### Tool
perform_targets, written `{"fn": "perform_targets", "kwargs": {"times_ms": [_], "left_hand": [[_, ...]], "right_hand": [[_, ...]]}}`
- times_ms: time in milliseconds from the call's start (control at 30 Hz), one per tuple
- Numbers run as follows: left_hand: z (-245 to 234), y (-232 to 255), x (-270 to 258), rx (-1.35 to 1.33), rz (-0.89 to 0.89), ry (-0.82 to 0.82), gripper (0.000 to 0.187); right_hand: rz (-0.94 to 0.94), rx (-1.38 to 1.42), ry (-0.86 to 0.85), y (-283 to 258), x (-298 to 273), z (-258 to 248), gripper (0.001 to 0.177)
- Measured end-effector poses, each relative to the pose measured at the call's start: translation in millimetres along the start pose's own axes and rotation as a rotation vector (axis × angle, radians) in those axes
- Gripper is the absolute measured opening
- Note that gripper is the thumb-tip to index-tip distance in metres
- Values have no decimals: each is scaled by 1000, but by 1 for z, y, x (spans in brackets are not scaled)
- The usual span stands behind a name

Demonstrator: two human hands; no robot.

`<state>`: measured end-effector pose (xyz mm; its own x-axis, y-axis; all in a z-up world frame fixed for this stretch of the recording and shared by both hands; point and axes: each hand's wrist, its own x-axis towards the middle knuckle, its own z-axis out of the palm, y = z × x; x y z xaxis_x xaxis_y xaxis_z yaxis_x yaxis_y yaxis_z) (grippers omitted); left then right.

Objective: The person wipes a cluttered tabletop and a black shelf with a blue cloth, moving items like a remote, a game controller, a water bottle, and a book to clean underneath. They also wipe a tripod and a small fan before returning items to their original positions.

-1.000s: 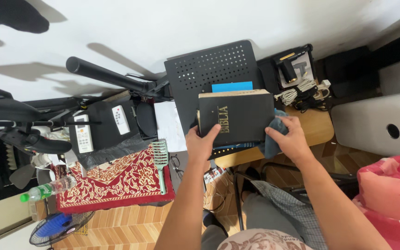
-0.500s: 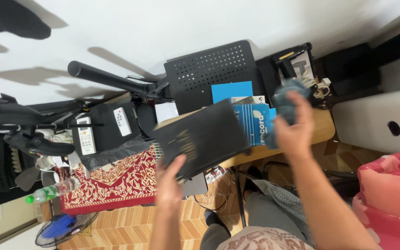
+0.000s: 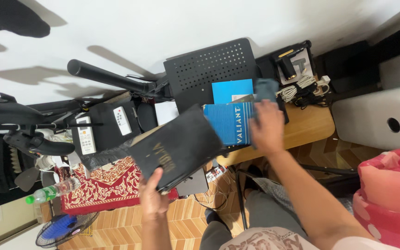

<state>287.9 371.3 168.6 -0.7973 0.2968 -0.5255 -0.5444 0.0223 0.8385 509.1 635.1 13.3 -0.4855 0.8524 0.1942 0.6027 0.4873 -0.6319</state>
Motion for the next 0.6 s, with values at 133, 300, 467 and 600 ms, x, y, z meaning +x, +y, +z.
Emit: {"fn": "perform_targets", "kwargs": {"times_ms": [133,300,467,600], "left_hand": [[43,-24,8,70,-60,-72,79],[104,-60,25,90,-206,-205,79],[138,-91,34,200,-114,-219,78],[145,-111,19,461,172,-108,79]], "right_hand": [[304,252,200,74,-16,1,40],[906,994,128,106,-13,-39,17],[843,588,-34,61,12,-76,23],[328,197,-6,47,65,-87,22]]}}
